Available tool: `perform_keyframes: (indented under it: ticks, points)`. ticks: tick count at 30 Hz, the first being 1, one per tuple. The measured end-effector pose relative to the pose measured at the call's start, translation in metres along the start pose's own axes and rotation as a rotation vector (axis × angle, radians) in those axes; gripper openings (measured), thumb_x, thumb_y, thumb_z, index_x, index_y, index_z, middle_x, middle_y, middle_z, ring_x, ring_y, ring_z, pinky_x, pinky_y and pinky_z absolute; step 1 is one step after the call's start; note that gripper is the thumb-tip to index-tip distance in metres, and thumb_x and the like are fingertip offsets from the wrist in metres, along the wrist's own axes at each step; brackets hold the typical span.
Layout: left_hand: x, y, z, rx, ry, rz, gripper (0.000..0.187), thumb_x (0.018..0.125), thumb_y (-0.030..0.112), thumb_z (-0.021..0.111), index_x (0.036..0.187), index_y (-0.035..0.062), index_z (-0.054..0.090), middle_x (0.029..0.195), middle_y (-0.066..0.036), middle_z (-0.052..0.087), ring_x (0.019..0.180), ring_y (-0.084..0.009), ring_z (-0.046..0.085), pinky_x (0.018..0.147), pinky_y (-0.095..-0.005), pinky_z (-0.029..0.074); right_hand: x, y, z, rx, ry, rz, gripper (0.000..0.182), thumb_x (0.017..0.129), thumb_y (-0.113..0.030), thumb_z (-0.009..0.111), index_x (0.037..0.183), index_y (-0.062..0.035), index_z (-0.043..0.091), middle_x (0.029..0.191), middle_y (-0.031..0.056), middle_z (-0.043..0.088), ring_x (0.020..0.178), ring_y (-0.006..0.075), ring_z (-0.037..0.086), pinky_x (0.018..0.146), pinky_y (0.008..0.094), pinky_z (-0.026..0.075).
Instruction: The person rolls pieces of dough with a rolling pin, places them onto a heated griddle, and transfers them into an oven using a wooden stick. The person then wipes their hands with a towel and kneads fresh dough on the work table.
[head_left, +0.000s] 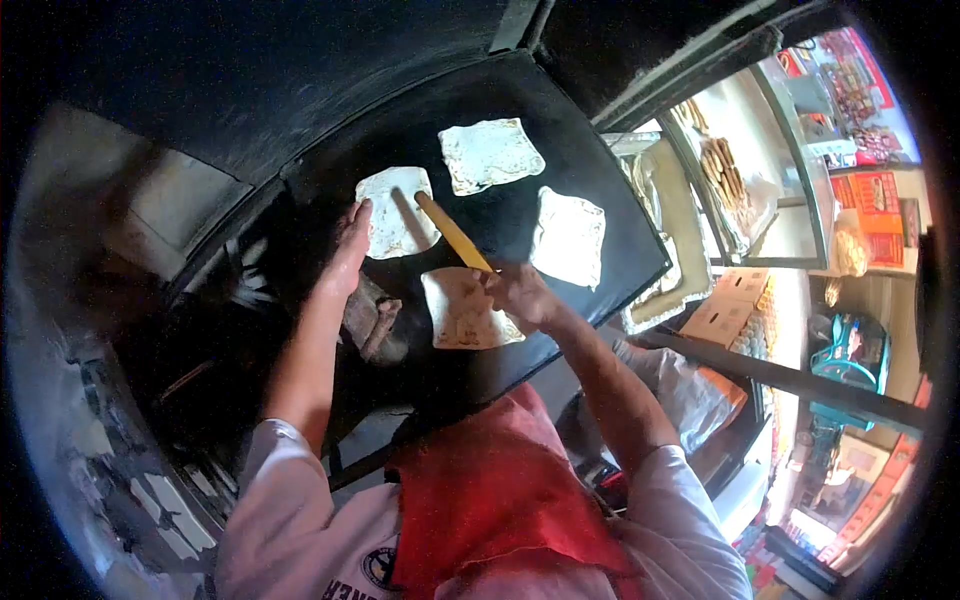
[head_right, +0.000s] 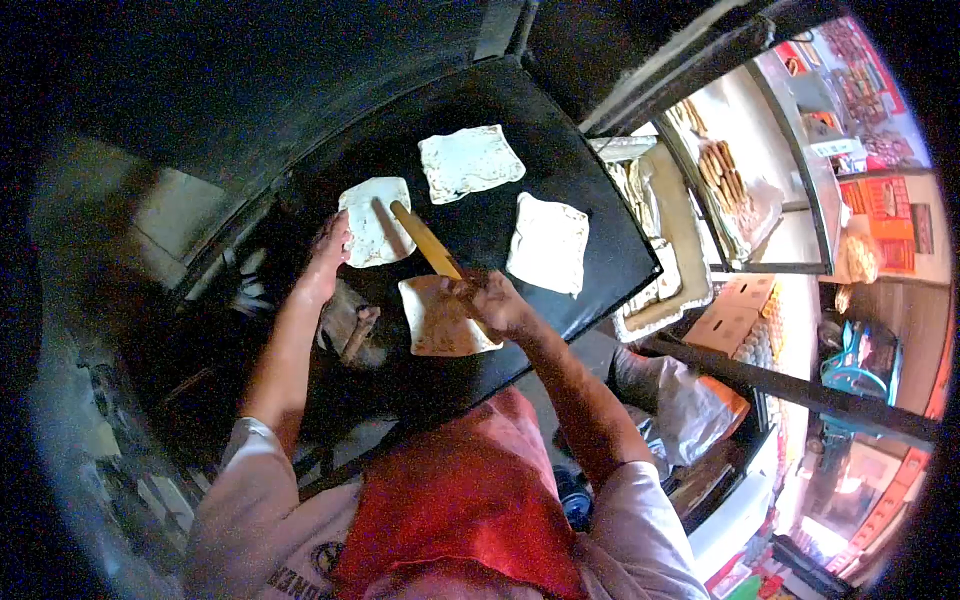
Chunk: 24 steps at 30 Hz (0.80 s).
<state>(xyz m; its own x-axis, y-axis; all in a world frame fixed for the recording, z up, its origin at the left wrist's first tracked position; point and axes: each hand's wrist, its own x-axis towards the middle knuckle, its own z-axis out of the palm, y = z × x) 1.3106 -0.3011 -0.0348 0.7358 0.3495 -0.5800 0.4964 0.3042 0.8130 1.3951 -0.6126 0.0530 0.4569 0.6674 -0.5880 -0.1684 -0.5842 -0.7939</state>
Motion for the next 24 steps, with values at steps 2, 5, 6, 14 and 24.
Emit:
perform_keyframes:
  ticks: [2,5,6,14,24]
  points:
    - [-0.010,0.016,0.009,0.130,0.118,-0.036,0.093,0.086,0.076,0.050,0.158,0.0213,0.025,0.156,-0.005,0.037,0.140,-0.0221,0.035,0.111,-0.0461,0.030,0.006,-0.013,0.002,0.060,-0.052,0.014,0.062,0.095,-0.040,0.065,0.134,0.0058,0.053,0.110,0.0143,0.068,0.097,0.0185,0.063,0.084,0.0325,0.052]
    - [-0.017,0.021,-0.021,-0.084,0.031,0.019,0.104,0.082,0.083,0.048,0.158,0.0159,0.021,0.158,-0.008,0.033,0.141,-0.0267,0.037,0.114,-0.0492,0.032,-0.004,-0.048,0.013,-0.007,-0.068,-0.058,0.065,0.094,-0.044,0.066,0.138,0.0015,0.052,0.120,0.0168,0.066,0.103,0.0252,0.065,0.090,0.0360,0.052]
    - [-0.011,0.006,-0.041,-0.203,0.028,0.068,0.103,0.084,0.081,0.049,0.157,0.0132,0.023,0.157,-0.009,0.035,0.140,-0.0285,0.039,0.114,-0.0489,0.034,-0.011,-0.060,0.017,-0.125,-0.034,-0.150,0.064,0.093,-0.046,0.066,0.138,-0.0027,0.054,0.127,0.0177,0.065,0.106,0.0289,0.066,0.090,0.0383,0.052]
    - [-0.004,-0.011,-0.098,-0.432,-0.127,-0.082,0.063,0.096,0.046,0.058,0.142,0.0047,0.047,0.138,-0.009,0.058,0.124,-0.0224,0.058,0.106,-0.0401,0.045,0.014,-0.011,-0.045,-0.826,0.535,0.021,0.049,0.095,-0.048,0.056,0.120,-0.0055,0.060,0.108,0.0255,0.067,0.090,0.0397,0.069,0.077,0.0507,0.056]
    - [0.013,0.080,0.063,0.603,-0.253,0.700,0.048,0.097,0.017,0.056,0.144,0.0079,0.047,0.141,-0.017,0.055,0.129,-0.0259,0.053,0.108,-0.0389,0.041,-0.015,0.004,0.028,-0.904,0.186,0.176,0.050,0.095,-0.042,0.058,0.139,-0.0175,0.051,0.116,0.0167,0.068,0.094,0.0358,0.069,0.081,0.0446,0.057]
